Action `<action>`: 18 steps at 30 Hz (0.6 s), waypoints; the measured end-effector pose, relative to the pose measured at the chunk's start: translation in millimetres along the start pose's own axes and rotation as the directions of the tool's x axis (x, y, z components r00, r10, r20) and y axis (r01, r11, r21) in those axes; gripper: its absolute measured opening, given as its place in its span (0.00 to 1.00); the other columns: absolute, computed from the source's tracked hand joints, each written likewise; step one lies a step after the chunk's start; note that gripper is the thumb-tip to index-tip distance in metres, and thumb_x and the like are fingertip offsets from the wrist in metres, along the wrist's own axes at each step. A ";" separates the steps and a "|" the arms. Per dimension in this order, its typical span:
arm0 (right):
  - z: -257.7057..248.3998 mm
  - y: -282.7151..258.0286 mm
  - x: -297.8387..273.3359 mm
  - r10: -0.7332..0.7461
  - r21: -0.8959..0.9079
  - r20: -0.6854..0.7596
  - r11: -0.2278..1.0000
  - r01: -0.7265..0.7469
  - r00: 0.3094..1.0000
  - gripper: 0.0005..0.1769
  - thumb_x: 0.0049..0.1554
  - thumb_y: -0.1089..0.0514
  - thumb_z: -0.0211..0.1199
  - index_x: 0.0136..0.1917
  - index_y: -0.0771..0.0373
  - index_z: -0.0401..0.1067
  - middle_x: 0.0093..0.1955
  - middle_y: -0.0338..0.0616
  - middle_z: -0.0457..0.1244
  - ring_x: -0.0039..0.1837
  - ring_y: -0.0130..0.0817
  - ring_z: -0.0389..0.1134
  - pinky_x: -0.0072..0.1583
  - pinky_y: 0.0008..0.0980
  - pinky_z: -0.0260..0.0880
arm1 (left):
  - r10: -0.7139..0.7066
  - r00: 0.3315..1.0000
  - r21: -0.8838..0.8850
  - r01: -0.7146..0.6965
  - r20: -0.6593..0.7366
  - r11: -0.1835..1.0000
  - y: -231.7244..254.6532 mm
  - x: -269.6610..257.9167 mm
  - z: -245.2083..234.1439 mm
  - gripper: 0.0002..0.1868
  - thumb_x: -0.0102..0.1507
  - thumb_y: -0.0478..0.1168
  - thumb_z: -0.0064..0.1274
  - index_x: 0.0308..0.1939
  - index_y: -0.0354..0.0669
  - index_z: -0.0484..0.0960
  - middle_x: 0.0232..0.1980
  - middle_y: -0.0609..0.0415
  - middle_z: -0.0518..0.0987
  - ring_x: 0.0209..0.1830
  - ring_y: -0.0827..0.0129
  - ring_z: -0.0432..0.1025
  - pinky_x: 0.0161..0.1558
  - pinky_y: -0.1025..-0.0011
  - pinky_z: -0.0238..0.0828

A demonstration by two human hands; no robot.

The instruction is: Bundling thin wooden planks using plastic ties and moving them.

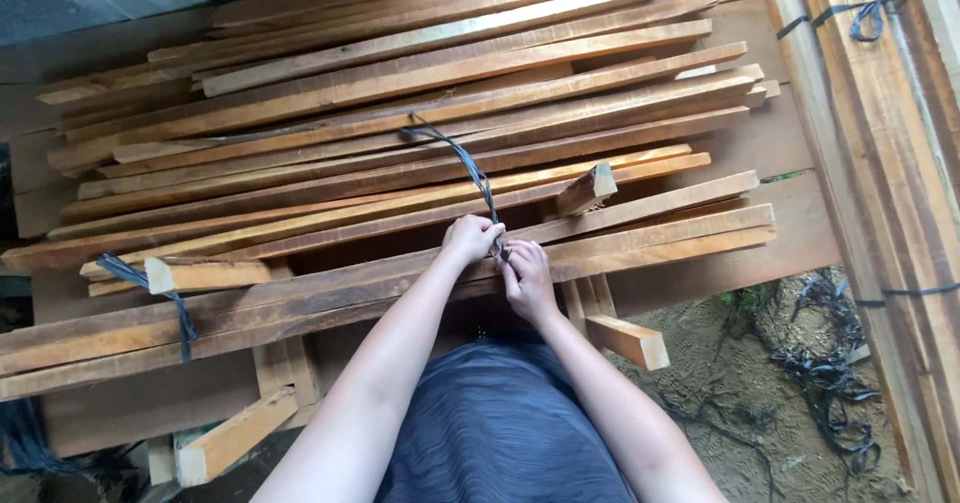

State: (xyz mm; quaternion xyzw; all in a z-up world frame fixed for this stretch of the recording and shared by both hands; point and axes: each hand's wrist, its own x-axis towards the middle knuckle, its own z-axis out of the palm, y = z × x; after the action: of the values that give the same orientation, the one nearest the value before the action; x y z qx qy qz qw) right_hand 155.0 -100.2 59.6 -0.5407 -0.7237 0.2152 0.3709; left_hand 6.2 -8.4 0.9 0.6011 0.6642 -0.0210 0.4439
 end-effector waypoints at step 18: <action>19.5 11.7 -7.4 0.396 0.072 0.086 0.913 -0.402 0.914 0.11 0.64 0.50 0.60 0.40 0.49 0.74 0.43 0.36 0.70 0.57 0.39 0.70 0.76 0.51 0.49 | -0.250 0.958 -0.228 0.278 0.142 0.933 14.6 29.2 11.3 0.24 0.67 0.64 0.36 0.32 0.70 0.88 0.44 0.68 0.86 0.60 0.68 0.76 0.59 0.66 0.70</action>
State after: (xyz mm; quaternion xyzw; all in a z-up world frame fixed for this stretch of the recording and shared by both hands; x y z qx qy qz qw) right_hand 148.3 -101.7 36.7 -0.6522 -0.6005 0.3368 0.3171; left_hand 27.9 12.1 -16.5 0.4446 0.7108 -0.0314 0.5441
